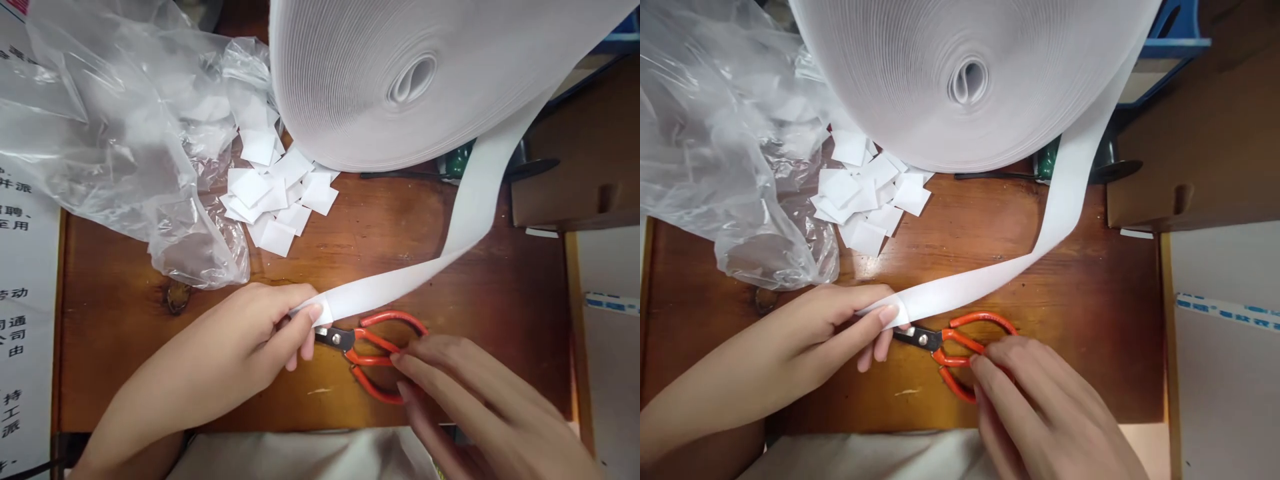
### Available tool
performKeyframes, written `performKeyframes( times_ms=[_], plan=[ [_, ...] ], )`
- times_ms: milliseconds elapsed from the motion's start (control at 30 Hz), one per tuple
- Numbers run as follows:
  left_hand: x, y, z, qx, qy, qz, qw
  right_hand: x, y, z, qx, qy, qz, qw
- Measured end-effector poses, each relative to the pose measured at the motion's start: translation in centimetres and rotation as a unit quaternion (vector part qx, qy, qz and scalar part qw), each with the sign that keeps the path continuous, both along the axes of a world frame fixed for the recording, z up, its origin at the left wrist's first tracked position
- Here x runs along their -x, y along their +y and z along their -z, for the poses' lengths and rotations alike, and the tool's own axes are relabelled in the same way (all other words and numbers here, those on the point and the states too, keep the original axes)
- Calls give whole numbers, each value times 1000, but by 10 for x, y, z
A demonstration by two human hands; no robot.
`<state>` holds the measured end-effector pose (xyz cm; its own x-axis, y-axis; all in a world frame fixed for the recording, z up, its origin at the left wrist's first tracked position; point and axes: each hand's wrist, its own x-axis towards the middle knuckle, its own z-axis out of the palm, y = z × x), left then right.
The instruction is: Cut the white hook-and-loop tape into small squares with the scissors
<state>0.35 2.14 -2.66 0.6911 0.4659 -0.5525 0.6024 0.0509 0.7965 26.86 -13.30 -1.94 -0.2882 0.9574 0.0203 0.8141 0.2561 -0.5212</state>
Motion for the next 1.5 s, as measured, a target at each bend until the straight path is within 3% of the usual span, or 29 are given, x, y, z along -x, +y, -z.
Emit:
performKeyframes(
  times_ms=[100, 167, 233, 300, 367, 467, 533, 600, 767, 933, 1067, 1200, 1300, 1367, 1500],
  plan=[
    [2, -3, -4, -50, 18, -2, 999, 4, -8, 18, 34, -60, -12, 998],
    [3, -5, -7, -72, 25, -3, 997, 9, -5, 20, 26, -64, -14, 998],
    [3, -6, -12, -92, 28, -6, 995, 16, 0, 14, -3, -15, 17, 1000],
    [1, -7, -17, -104, 27, -10, 994, 25, 6, 4, 21, 92, 83, 992],
    [-1, -9, -21, -97, 16, -13, 995, 37, 7, -3, 126, 238, 165, 949],
    [-7, -14, -26, -63, -13, -23, 998, 58, 6, 0, 286, 414, 284, 816],
    [-10, -18, -28, -39, -32, -27, 998, 70, 8, 8, 295, 472, 333, 761],
    [-12, -21, -29, -29, -44, -24, 998, 76, 13, 14, 272, 500, 340, 749],
    [-13, -27, -29, -41, -35, -11, 999, 77, 27, 15, 254, 508, 258, 782],
    [-15, -28, -29, -82, -17, -7, 996, 74, 26, 18, 223, 463, 246, 822],
    [-15, -24, -29, -51, -21, -10, 998, 67, 32, 16, 231, 519, 213, 795],
    [-13, -24, -22, 40, -35, -40, 998, 63, 38, 12, 243, 574, 180, 761],
    [-11, -29, -15, 69, -44, -56, 995, 62, 38, 12, 249, 567, 165, 768],
    [-9, -30, -13, 55, -45, -61, 996, 58, 36, 10, 239, 510, 169, 809],
    [0, -25, -12, -16, -12, -65, 998, 32, 24, 2, 146, 241, 136, 950]
  ],
)
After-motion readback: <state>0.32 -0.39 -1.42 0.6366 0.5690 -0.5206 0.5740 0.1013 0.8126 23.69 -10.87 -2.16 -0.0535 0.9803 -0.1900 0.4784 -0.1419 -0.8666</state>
